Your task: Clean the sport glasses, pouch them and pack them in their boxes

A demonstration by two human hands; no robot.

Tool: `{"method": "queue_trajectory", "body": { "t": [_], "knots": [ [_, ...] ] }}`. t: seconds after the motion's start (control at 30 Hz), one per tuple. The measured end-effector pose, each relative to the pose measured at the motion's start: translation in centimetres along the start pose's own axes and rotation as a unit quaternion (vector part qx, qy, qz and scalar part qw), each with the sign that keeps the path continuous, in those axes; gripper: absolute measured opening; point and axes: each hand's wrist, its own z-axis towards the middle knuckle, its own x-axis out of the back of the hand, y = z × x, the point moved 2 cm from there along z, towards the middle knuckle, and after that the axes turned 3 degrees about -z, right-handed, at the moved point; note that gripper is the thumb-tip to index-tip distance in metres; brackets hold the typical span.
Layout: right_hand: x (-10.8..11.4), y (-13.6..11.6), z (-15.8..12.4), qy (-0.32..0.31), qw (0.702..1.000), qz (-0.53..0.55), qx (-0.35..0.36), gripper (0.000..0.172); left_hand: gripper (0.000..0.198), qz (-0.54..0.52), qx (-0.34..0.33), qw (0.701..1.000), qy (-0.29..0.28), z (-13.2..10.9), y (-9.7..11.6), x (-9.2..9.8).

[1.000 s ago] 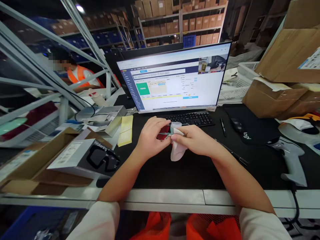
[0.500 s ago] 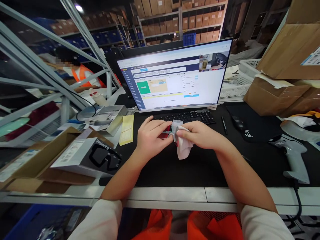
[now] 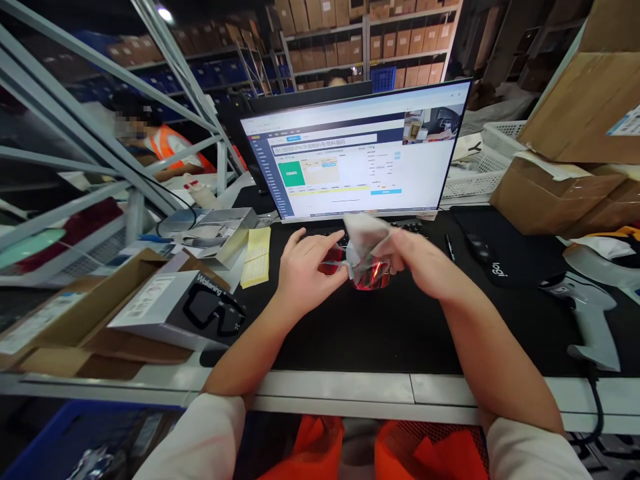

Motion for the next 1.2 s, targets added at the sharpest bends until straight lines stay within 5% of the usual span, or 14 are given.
{"method": "queue_trajectory", "body": {
  "t": [0.1,0.23,0.37,0.6,0.87,1.07,1.2],
  "knots": [
    [-0.9,-1.9,-0.7,-0.107,0.992,0.063,0.004,0.058,0.055,0.003,-0.004,1.0,-0.01,-0.1,0.2,-0.1],
    [-0.8,-2.5,-0.6,-0.007,0.996,0.082,-0.036,0.039,0.052,0.0,-0.008,1.0,-0.001,-0.2,0.1,-0.1],
    [-1.2,-2.1,-0.3,-0.023,0.996,0.073,-0.044,0.034,0.061,-0.008,0.003,1.0,-0.011,-0.3,0.0,-0.3],
    [-2.0,-2.4,-0.4,0.055,0.996,-0.066,-0.011,0.03,0.024,0.002,-0.025,1.0,-0.01,-0.1,0.3,-0.5],
    [-1.6,-2.8,-0.5,0.117,0.971,-0.191,0.086,0.018,0.02,0.002,-0.027,1.0,0.001,-0.2,0.6,-0.5],
    [-1.8,-2.9,-0.7,0.066,0.971,-0.224,0.052,0.022,0.02,0.011,-0.025,1.0,0.016,-0.2,0.5,-0.7],
    [-2.4,-2.8,-0.3,0.084,0.962,-0.233,0.111,0.027,0.019,0.01,-0.03,0.999,0.03,-0.2,0.7,-0.7]
  ]
}}
